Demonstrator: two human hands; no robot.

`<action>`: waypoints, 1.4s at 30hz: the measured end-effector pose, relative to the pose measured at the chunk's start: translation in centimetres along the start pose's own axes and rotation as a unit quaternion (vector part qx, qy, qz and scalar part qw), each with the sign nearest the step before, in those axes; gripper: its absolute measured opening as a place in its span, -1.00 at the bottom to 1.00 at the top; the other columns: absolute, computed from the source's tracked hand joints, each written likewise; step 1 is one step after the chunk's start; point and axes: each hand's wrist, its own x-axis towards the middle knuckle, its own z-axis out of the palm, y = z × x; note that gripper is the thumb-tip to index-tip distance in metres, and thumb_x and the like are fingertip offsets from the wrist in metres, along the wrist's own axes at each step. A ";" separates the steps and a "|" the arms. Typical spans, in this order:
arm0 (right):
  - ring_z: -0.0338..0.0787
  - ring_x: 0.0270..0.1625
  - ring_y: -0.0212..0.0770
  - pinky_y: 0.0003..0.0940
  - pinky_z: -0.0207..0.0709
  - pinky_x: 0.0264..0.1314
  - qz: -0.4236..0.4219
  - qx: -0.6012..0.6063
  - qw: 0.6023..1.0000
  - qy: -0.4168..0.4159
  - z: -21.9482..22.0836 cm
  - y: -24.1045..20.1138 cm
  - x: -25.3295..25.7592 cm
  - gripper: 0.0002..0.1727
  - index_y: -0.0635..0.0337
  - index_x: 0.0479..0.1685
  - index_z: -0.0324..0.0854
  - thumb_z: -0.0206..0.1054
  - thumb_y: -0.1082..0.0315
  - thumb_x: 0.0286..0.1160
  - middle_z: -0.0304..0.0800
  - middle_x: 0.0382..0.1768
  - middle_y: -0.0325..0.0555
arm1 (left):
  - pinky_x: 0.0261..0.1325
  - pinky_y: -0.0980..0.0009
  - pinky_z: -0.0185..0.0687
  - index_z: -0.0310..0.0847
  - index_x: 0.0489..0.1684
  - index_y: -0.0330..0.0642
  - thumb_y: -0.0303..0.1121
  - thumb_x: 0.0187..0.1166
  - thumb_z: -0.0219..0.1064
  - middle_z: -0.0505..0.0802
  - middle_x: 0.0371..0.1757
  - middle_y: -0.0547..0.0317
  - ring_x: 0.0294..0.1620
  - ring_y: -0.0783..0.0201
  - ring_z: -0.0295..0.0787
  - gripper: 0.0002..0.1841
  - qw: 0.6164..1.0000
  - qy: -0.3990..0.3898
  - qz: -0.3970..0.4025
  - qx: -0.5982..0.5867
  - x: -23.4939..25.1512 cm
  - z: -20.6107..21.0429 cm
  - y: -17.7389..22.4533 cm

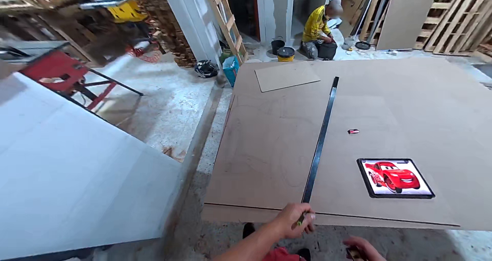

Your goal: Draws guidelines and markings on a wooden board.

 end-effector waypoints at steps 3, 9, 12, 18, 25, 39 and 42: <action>0.89 -0.06 -0.19 -0.09 0.83 -0.03 -0.045 -0.029 0.997 -0.057 2.1 -2.8 3.5 -0.37 0.14 0.68 0.41 0.16 0.00 0.72 0.76 0.37 -0.01 | 0.18 0.11 0.83 0.62 0.28 -0.30 -0.15 0.80 0.19 0.91 -0.02 -0.01 -0.05 0.16 0.92 -0.62 0.999 0.008 0.016 -0.046 -3.3 1.3 0.3; 0.84 0.16 -0.19 -0.03 0.80 0.10 -0.162 -0.106 0.965 -0.177 9.1 -6.0 8.2 -0.30 -0.04 0.86 0.22 0.16 0.11 0.69 0.58 0.58 -0.09 | -0.07 0.22 0.85 0.66 0.12 -0.30 -0.30 0.59 0.39 0.89 -0.13 0.08 -0.22 0.24 0.87 -0.71 0.977 0.159 0.021 -0.139 -8.8 0.7 -1.3; 0.84 0.22 -0.11 0.01 0.79 0.09 -0.196 -0.122 0.948 -0.217 12.2 -6.6 9.2 -0.27 -0.01 0.85 0.23 0.20 0.11 0.63 0.56 0.60 -0.03 | -0.23 0.26 0.81 0.65 0.07 -0.31 -0.34 0.54 0.44 0.88 -0.22 0.07 -0.33 0.24 0.83 -0.72 0.968 0.166 0.015 -0.190 -11.4 -1.1 -3.2; 0.76 0.36 -0.06 0.05 0.71 0.24 -0.195 -0.136 0.940 -0.245 16.8 -8.2 11.5 -0.29 -0.10 0.82 0.32 0.26 0.12 0.61 0.57 0.58 -0.04 | -0.43 0.37 0.60 0.63 -0.10 -0.22 -0.32 0.41 0.53 0.75 -0.45 0.16 -0.53 0.32 0.65 -0.75 0.964 0.138 -0.049 -0.222 -14.9 -6.3 -5.7; 0.81 0.19 -0.16 0.05 0.66 0.23 -0.136 -0.312 0.934 -0.105 15.9 -2.7 17.8 -0.64 -0.29 0.19 0.81 0.41 0.15 0.39 0.85 0.21 -0.35 | -0.42 0.31 0.66 0.67 -0.23 -0.15 -0.21 0.44 0.47 0.75 -0.44 0.20 -0.50 0.29 0.68 -0.79 0.963 0.247 0.008 -0.109 -13.9 -18.8 -10.8; 0.82 0.10 -0.19 -0.02 0.75 0.10 -0.092 -0.369 0.923 -0.063 15.2 4.4 56.8 -0.80 -0.18 0.07 0.83 0.43 0.23 0.55 0.83 0.03 -0.31 | -0.04 0.08 0.79 0.77 0.07 -0.07 -0.17 0.65 0.43 0.87 -0.17 0.14 -0.20 0.25 0.84 -0.77 0.872 0.418 0.050 0.248 16.7 -48.0 -18.5; 0.79 -0.18 -0.44 -0.27 0.74 -0.18 -0.121 -0.343 0.928 -0.083 16.7 3.7 60.2 -0.89 -0.24 -0.12 0.82 0.42 0.07 0.58 0.80 -0.15 -0.49 | 0.01 0.28 0.70 0.79 -0.01 0.09 -0.10 0.61 0.44 0.83 -0.14 0.36 -0.09 0.40 0.75 -0.82 0.864 0.398 0.062 0.301 16.9 -48.1 -19.0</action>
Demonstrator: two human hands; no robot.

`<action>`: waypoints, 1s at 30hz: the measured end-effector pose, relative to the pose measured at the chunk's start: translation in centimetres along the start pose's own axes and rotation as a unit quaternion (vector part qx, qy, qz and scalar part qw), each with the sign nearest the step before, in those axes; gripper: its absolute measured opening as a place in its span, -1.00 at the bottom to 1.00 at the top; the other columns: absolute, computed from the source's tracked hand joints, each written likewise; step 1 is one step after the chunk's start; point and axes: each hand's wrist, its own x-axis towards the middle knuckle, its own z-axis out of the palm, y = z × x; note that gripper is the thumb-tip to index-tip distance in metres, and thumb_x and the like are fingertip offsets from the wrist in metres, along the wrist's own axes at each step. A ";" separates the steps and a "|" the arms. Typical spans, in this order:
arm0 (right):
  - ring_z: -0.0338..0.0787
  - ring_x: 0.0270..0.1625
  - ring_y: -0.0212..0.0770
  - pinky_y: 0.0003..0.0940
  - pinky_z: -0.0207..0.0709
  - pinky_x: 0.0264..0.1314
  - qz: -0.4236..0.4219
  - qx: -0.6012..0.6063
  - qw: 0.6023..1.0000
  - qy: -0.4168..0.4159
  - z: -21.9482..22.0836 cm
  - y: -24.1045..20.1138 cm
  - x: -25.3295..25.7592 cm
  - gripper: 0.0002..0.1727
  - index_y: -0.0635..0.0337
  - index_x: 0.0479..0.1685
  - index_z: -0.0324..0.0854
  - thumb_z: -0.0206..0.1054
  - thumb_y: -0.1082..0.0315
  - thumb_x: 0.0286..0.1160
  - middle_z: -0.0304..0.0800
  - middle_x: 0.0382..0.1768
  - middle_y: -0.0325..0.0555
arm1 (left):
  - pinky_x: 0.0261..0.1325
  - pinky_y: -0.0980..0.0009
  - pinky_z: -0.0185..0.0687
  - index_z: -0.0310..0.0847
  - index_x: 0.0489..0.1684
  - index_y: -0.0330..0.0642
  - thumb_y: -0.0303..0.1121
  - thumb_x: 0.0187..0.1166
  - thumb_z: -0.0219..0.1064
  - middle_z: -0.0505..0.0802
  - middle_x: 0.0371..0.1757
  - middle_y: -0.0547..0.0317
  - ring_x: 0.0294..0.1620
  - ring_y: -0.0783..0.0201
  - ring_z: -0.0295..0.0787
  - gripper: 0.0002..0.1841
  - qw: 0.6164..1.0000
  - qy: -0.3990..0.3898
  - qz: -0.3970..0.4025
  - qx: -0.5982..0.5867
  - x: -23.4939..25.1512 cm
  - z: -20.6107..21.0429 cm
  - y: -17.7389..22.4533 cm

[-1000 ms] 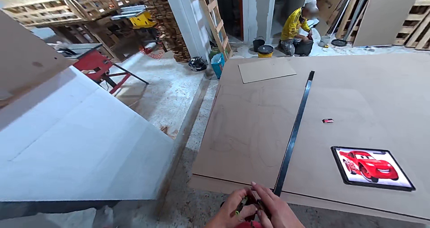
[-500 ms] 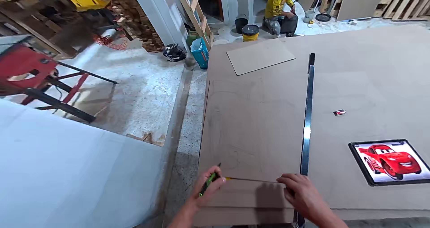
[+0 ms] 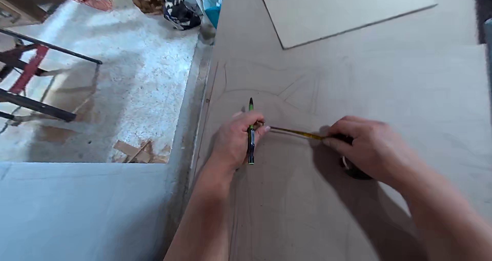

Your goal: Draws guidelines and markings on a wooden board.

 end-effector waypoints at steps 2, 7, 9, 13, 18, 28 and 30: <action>0.74 -0.28 -0.50 -0.36 0.68 -0.31 0.000 0.003 1.000 -0.013 0.1 -0.4 0.8 -0.93 -0.24 -0.23 0.80 0.43 0.11 0.55 0.77 -0.21 -0.53 | 0.03 0.35 0.66 0.80 -0.05 0.10 -0.10 0.60 0.45 0.83 -0.15 0.41 -0.06 0.43 0.73 -0.82 1.000 -0.005 0.017 0.018 0.0 -0.2 -0.1; 0.67 -0.35 -0.63 -0.50 0.60 -0.42 0.035 0.012 0.999 0.003 0.0 -0.1 0.7 -0.91 -0.36 -0.32 0.75 0.44 -0.03 0.42 0.71 -0.28 -0.66 | -0.13 0.40 0.56 0.81 -0.10 0.14 -0.07 0.61 0.44 0.82 -0.25 0.50 -0.18 0.46 0.68 -0.84 0.999 -0.017 0.014 0.042 0.4 -0.6 0.4; 0.67 -0.37 -0.63 -0.47 0.59 -0.44 0.047 0.009 0.999 0.006 0.0 0.0 0.7 -0.88 -0.38 -0.37 0.73 0.45 -0.08 0.38 0.71 -0.33 -0.69 | -0.19 0.41 0.55 0.81 -0.10 0.18 -0.04 0.61 0.44 0.80 -0.27 0.52 -0.24 0.48 0.67 -0.84 0.999 -0.023 0.003 0.046 0.3 -0.8 0.5; 0.68 -0.39 -0.64 -0.47 0.57 -0.47 0.050 0.003 0.999 0.007 -0.1 0.0 0.4 -0.86 -0.40 -0.39 0.75 0.43 -0.10 0.39 0.73 -0.37 -0.71 | -0.30 0.43 0.53 0.80 0.06 0.25 -0.05 0.62 0.43 0.79 -0.31 0.51 -0.36 0.51 0.64 -0.81 0.999 -0.028 -0.024 0.016 0.2 -1.1 0.6; 0.69 -0.39 -0.64 -0.46 0.57 -0.45 0.042 0.010 0.999 0.006 -0.1 0.0 0.4 -0.84 -0.40 -0.39 0.78 0.44 -0.12 0.41 0.77 -0.34 -0.70 | -0.32 0.46 0.53 0.80 0.11 0.23 -0.15 0.71 0.34 0.80 -0.26 0.46 -0.37 0.51 0.64 -0.83 0.999 -0.018 -0.028 0.006 0.0 -1.2 0.7; 0.68 -0.39 -0.64 -0.45 0.56 -0.47 0.043 0.015 0.999 0.005 0.1 0.1 0.5 -0.82 -0.43 -0.44 0.76 0.42 -0.16 0.39 0.76 -0.36 -0.71 | -0.29 0.51 0.56 0.81 0.04 0.24 -0.14 0.66 0.38 0.81 -0.25 0.50 -0.36 0.57 0.65 -0.85 1.000 -0.009 -0.016 -0.009 0.1 -1.1 0.2; 0.71 -0.36 -0.63 -0.43 0.60 -0.43 0.041 0.013 0.999 0.004 0.1 0.3 0.5 -0.82 -0.44 -0.42 0.77 0.41 -0.18 0.40 0.78 -0.32 -0.71 | -0.33 0.53 0.62 0.78 0.15 0.06 -0.21 0.74 0.27 0.81 -0.29 0.43 -0.40 0.54 0.66 -0.79 0.995 0.013 -0.002 -0.103 0.3 -1.3 -0.6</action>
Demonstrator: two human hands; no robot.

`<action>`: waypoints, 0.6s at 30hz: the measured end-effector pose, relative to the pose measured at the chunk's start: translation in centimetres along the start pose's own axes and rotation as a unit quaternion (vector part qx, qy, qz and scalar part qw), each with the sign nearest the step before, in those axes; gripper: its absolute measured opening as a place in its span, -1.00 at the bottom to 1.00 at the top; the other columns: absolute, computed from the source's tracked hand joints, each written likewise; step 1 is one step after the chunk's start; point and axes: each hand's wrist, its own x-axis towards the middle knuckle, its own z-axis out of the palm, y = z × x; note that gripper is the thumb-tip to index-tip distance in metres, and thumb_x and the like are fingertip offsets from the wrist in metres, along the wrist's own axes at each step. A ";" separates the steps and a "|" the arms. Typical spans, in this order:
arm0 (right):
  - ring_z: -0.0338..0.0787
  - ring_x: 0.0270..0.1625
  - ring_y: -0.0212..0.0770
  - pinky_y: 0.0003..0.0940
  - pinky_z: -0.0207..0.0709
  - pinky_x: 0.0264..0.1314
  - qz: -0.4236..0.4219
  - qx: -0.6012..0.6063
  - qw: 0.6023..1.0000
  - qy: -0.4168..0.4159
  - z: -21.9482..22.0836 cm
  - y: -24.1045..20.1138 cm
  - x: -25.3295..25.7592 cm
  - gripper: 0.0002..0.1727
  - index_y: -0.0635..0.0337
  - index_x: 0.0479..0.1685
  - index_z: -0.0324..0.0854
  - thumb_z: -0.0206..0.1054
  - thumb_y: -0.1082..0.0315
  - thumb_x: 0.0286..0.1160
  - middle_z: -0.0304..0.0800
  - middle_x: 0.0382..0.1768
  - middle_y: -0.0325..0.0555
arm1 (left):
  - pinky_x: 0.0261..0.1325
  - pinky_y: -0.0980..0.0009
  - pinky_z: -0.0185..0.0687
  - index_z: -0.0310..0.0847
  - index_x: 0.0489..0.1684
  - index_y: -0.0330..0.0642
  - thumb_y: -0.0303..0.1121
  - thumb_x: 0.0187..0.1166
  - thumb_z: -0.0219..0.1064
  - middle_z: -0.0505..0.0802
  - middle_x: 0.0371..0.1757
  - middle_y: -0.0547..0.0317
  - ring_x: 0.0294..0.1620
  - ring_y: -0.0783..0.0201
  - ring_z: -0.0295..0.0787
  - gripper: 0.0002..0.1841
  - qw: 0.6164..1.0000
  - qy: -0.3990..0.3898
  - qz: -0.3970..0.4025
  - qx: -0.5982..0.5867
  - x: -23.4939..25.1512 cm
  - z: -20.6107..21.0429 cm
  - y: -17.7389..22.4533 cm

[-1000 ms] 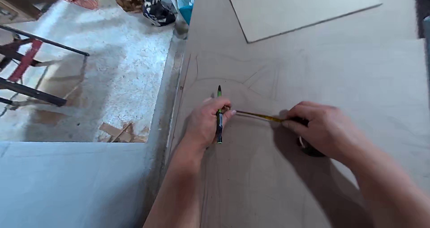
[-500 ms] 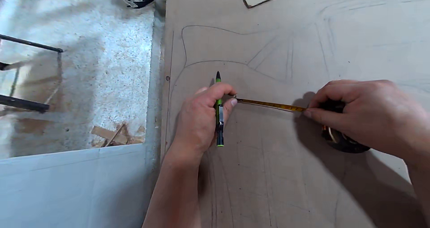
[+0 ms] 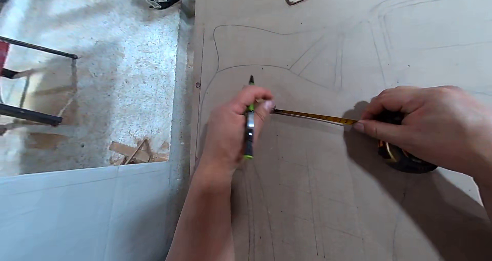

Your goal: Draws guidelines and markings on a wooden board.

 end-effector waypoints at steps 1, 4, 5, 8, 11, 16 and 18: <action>0.71 -0.35 -0.63 -0.42 0.60 -0.42 0.000 -0.001 1.000 -0.001 0.0 0.0 0.0 -0.82 -0.44 -0.41 0.77 0.42 -0.17 0.40 0.78 -0.31 -0.70 | -0.33 0.46 0.65 0.72 0.26 -0.14 -0.28 0.82 0.15 0.79 -0.33 0.31 -0.42 0.44 0.66 -0.72 0.995 0.021 0.010 -0.098 0.1 -0.3 -0.5; 0.70 -0.37 -0.63 -0.43 0.58 -0.44 0.004 0.000 1.000 0.000 0.0 0.0 0.0 -0.82 -0.45 -0.43 0.76 0.41 -0.18 0.39 0.78 -0.33 -0.71 | -0.29 0.42 0.68 0.58 0.43 -0.27 -0.04 0.94 -0.39 0.83 -0.36 0.19 -0.41 0.34 0.72 -0.35 0.950 0.095 -0.016 -0.298 0.3 -0.9 -0.9; 0.70 -0.36 -0.64 -0.43 0.58 -0.43 0.003 -0.001 1.000 -0.001 0.0 0.0 0.0 -0.81 -0.45 -0.42 0.76 0.40 -0.18 0.40 0.78 -0.32 -0.71 | -0.29 0.43 0.70 0.61 0.38 -0.26 0.04 0.92 -0.47 0.85 -0.32 0.16 -0.39 0.32 0.75 -0.27 0.942 0.107 -0.041 -0.316 0.2 -1.0 -0.6; 0.72 -0.33 -0.62 -0.42 0.60 -0.40 -0.003 -0.001 1.000 0.002 0.1 0.1 0.0 -0.80 -0.45 -0.43 0.77 0.39 -0.19 0.40 0.79 -0.29 -0.70 | -0.24 0.42 0.79 0.67 0.22 -0.30 -0.14 0.95 -0.19 0.89 -0.20 0.11 -0.29 0.28 0.84 -0.49 0.947 0.098 -0.056 -0.302 -0.2 -1.0 -0.2; 0.72 -0.32 -0.62 -0.42 0.61 -0.39 0.000 0.002 1.000 0.001 0.1 0.2 -0.1 -0.81 -0.45 -0.42 0.77 0.40 -0.19 0.40 0.79 -0.29 -0.69 | -0.35 0.37 0.85 0.63 0.08 -0.31 -0.47 0.70 0.23 0.89 -0.32 0.08 -0.38 0.24 0.86 -0.84 0.947 0.062 -0.018 -0.315 -0.2 -0.8 -0.7; 0.71 -0.35 -0.60 -0.42 0.59 -0.42 -0.002 0.011 1.000 0.000 0.1 0.3 -0.1 -0.80 -0.43 -0.41 0.78 0.40 -0.19 0.40 0.78 -0.31 -0.67 | -0.55 0.53 0.64 0.75 -0.19 -0.14 -0.46 0.50 0.46 0.85 -0.39 0.23 -0.54 0.37 0.71 -0.94 0.985 -0.003 -0.036 -0.169 -0.8 -0.5 0.8; 0.70 -0.38 -0.58 -0.39 0.60 -0.46 -0.010 0.017 1.000 0.002 0.2 0.5 0.0 -0.79 -0.42 -0.41 0.77 0.41 -0.19 0.40 0.78 -0.32 -0.65 | -0.63 0.58 0.49 0.79 -0.24 -0.08 -0.40 0.48 0.49 0.80 -0.48 0.34 -0.63 0.46 0.61 -0.96 0.991 0.003 -0.027 -0.133 -0.5 -0.3 0.6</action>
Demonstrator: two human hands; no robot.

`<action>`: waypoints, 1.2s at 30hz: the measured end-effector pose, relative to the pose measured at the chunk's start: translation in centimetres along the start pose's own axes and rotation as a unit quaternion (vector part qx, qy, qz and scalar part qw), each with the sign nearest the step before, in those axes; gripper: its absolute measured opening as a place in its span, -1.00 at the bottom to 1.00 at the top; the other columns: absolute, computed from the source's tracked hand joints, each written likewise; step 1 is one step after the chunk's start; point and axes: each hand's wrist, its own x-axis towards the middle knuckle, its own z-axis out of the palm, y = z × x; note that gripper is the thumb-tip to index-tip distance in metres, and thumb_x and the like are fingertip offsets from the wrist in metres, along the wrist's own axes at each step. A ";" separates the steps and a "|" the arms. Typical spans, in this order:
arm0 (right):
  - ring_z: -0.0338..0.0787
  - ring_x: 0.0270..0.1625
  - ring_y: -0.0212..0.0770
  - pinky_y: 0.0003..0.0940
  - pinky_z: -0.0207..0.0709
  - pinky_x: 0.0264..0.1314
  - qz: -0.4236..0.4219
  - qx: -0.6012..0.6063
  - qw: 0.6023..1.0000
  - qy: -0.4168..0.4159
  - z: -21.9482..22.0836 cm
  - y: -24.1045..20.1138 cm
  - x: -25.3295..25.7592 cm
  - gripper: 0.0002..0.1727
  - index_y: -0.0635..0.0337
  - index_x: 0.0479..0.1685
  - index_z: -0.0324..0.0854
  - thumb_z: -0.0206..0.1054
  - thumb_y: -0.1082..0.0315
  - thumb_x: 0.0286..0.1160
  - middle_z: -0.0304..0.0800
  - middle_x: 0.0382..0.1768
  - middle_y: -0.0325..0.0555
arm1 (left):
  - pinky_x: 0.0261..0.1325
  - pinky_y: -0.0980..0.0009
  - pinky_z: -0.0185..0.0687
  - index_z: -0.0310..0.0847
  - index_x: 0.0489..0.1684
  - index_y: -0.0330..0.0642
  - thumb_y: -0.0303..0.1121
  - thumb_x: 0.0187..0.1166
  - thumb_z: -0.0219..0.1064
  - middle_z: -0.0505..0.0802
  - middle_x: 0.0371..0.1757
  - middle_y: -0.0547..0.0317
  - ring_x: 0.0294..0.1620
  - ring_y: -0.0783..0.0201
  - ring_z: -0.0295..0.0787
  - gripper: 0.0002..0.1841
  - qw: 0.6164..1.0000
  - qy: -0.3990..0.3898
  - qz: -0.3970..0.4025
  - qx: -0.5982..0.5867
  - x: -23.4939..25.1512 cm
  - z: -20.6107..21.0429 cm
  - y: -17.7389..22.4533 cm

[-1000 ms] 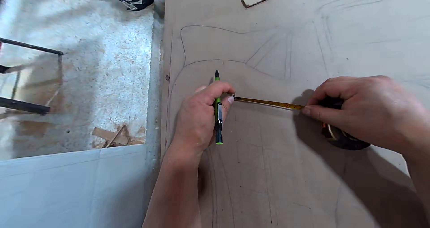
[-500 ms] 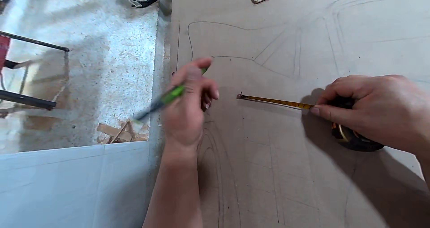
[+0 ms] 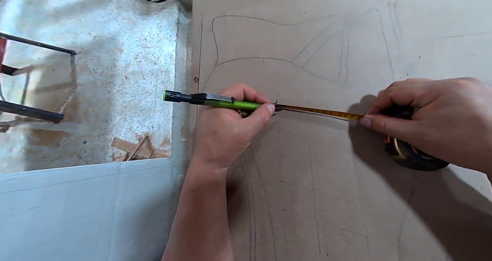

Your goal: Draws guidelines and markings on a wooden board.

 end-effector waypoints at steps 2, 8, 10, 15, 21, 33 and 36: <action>0.69 -0.43 -0.59 -0.39 0.59 -0.51 -0.008 0.012 1.000 0.002 0.1 0.4 0.1 -0.79 -0.42 -0.40 0.77 0.41 -0.19 0.41 0.77 -0.37 -0.66 | -0.63 0.59 0.48 0.77 -0.20 -0.09 -0.42 0.45 0.47 0.77 -0.49 0.35 -0.62 0.48 0.59 -0.93 1.000 -0.004 0.012 0.004 0.2 0.0 -0.2; 0.68 -0.41 -0.63 -0.39 0.59 -0.48 0.013 -0.004 1.000 -0.004 0.0 0.2 0.1 -0.80 -0.45 -0.38 0.75 0.40 -0.22 0.39 0.75 -0.36 -0.69 | -0.62 0.60 0.56 0.74 -0.29 -0.04 -0.45 0.40 0.49 0.80 -0.49 0.38 -0.60 0.50 0.66 -0.92 1.000 0.007 0.010 0.027 0.1 0.4 0.1; 0.68 -0.41 -0.63 -0.38 0.59 -0.48 0.017 -0.006 1.000 -0.008 -0.1 0.3 0.1 -0.80 -0.47 -0.38 0.75 0.39 -0.24 0.39 0.75 -0.36 -0.70 | -0.60 0.56 0.62 0.73 -0.31 -0.03 -0.43 0.38 0.49 0.80 -0.51 0.38 -0.60 0.47 0.69 -0.92 1.000 0.014 0.015 0.020 0.4 0.4 -0.3; 0.69 -0.41 -0.61 -0.31 0.61 -0.47 0.016 -0.001 1.000 -0.015 0.0 0.8 0.2 -0.79 -0.50 -0.38 0.74 0.39 -0.27 0.39 0.75 -0.37 -0.69 | -0.55 0.55 0.69 0.74 -0.31 -0.06 -0.45 0.38 0.51 0.83 -0.47 0.37 -0.55 0.46 0.73 -0.92 1.000 0.003 0.025 0.019 0.4 0.4 -0.3; 0.68 -0.42 -0.61 -0.34 0.60 -0.50 0.017 -0.002 1.000 -0.013 0.0 0.6 0.2 -0.79 -0.49 -0.39 0.74 0.40 -0.26 0.38 0.74 -0.37 -0.68 | -0.53 0.56 0.71 0.75 -0.29 -0.08 -0.46 0.38 0.53 0.85 -0.44 0.36 -0.52 0.47 0.76 -0.91 0.999 0.000 0.026 0.025 0.4 0.4 -0.2; 0.69 -0.41 -0.60 -0.33 0.62 -0.47 0.020 -0.003 1.000 -0.010 -0.1 0.3 0.2 -0.81 -0.47 -0.39 0.75 0.40 -0.22 0.38 0.75 -0.37 -0.68 | -0.53 0.55 0.70 0.77 -0.27 -0.08 -0.47 0.41 0.54 0.86 -0.42 0.33 -0.53 0.45 0.75 -0.91 0.999 -0.005 0.018 0.027 0.2 0.5 0.0; 0.70 -0.39 -0.61 -0.34 0.63 -0.45 0.022 -0.001 1.000 -0.012 -0.1 0.3 0.1 -0.80 -0.47 -0.39 0.75 0.41 -0.23 0.38 0.76 -0.34 -0.68 | -0.60 0.55 0.65 0.77 -0.24 -0.06 -0.45 0.46 0.55 0.86 -0.42 0.33 -0.57 0.43 0.72 -0.92 0.999 -0.009 0.000 0.041 -0.2 0.5 0.5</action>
